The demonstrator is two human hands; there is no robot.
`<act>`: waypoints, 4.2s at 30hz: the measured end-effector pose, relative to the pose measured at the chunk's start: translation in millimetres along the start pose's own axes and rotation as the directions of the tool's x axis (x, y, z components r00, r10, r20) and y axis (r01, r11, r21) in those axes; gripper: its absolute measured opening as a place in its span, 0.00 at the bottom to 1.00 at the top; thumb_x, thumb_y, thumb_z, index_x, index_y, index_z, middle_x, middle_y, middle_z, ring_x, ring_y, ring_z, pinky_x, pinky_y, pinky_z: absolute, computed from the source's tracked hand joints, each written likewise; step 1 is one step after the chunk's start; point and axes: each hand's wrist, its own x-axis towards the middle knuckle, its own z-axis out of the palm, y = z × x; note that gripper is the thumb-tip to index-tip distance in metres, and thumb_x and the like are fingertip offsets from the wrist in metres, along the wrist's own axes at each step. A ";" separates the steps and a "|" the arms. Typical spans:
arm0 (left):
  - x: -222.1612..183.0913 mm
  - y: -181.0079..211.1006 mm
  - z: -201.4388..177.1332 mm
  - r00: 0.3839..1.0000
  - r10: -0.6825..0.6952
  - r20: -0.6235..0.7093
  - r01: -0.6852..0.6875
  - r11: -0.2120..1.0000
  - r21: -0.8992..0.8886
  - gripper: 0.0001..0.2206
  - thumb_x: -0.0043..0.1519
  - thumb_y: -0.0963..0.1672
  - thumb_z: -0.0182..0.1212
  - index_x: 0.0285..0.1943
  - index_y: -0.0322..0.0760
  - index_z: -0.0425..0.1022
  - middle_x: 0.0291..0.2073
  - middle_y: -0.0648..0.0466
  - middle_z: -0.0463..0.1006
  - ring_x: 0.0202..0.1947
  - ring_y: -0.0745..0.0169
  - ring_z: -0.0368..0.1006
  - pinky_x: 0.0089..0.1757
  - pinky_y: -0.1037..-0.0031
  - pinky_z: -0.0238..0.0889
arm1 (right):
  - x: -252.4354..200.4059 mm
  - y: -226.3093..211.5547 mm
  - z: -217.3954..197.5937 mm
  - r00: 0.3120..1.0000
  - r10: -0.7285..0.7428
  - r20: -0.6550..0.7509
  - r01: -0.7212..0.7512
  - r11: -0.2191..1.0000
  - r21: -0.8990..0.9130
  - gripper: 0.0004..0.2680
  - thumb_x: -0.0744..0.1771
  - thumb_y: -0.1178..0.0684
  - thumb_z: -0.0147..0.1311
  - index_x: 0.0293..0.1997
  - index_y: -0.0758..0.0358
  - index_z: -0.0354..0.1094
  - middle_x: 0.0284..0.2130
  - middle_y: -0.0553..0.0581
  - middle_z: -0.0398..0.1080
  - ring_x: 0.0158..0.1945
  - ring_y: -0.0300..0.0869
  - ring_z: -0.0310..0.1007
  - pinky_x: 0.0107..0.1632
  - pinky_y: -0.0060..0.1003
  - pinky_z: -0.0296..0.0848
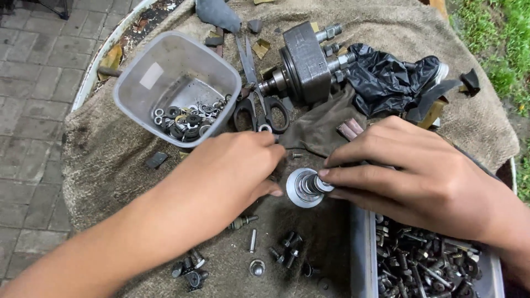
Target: Assembling a mechanical component by stacking springs and washers onto a shaft.
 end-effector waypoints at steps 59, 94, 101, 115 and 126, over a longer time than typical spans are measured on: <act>-13.7 22.9 21.7 0.412 0.540 -0.734 -0.515 0.802 0.301 0.06 0.74 0.37 0.61 0.43 0.36 0.74 0.35 0.54 0.67 0.33 0.56 0.63 0.30 0.67 0.58 | -14.9 -3.1 4.7 0.959 0.271 0.085 -0.277 0.958 0.067 0.11 0.63 0.53 0.58 0.48 0.61 0.71 0.45 0.51 0.80 0.48 0.41 0.84 0.45 0.36 0.81; -22.5 19.5 5.3 0.673 0.482 -0.561 -0.604 0.796 -0.040 0.07 0.67 0.31 0.58 0.45 0.28 0.64 0.49 0.43 0.68 0.42 0.46 0.70 0.36 0.61 0.65 | -6.8 -3.4 7.8 0.998 0.054 0.025 -0.055 0.998 0.038 0.04 0.65 0.59 0.57 0.40 0.67 0.73 0.41 0.58 0.79 0.46 0.50 0.81 0.50 0.43 0.78; -20.5 14.9 4.6 0.656 0.487 -0.577 -0.631 0.773 -0.064 0.03 0.69 0.35 0.59 0.46 0.30 0.70 0.47 0.42 0.72 0.41 0.43 0.75 0.40 0.60 0.68 | -5.3 -6.0 6.1 0.998 0.057 -0.029 -0.057 0.998 0.007 0.04 0.65 0.60 0.59 0.40 0.68 0.75 0.40 0.59 0.79 0.48 0.51 0.82 0.50 0.44 0.78; -33.6 22.2 3.6 0.703 0.509 -0.497 -0.504 0.849 0.158 0.06 0.66 0.38 0.65 0.49 0.31 0.75 0.45 0.46 0.77 0.38 0.41 0.76 0.24 0.52 0.66 | -9.8 -1.1 4.3 0.999 -0.041 -0.007 0.041 0.999 0.005 0.04 0.66 0.57 0.55 0.38 0.66 0.74 0.38 0.60 0.77 0.40 0.51 0.79 0.41 0.44 0.72; -28.0 22.7 11.5 0.601 0.517 -0.610 -0.501 0.838 0.217 0.06 0.70 0.40 0.63 0.41 0.35 0.72 0.44 0.49 0.76 0.32 0.51 0.72 0.33 0.60 0.69 | -10.4 -3.5 8.4 0.997 -0.060 -0.053 0.056 0.997 -0.058 0.05 0.67 0.56 0.52 0.38 0.66 0.73 0.38 0.61 0.76 0.36 0.51 0.76 0.39 0.44 0.69</act>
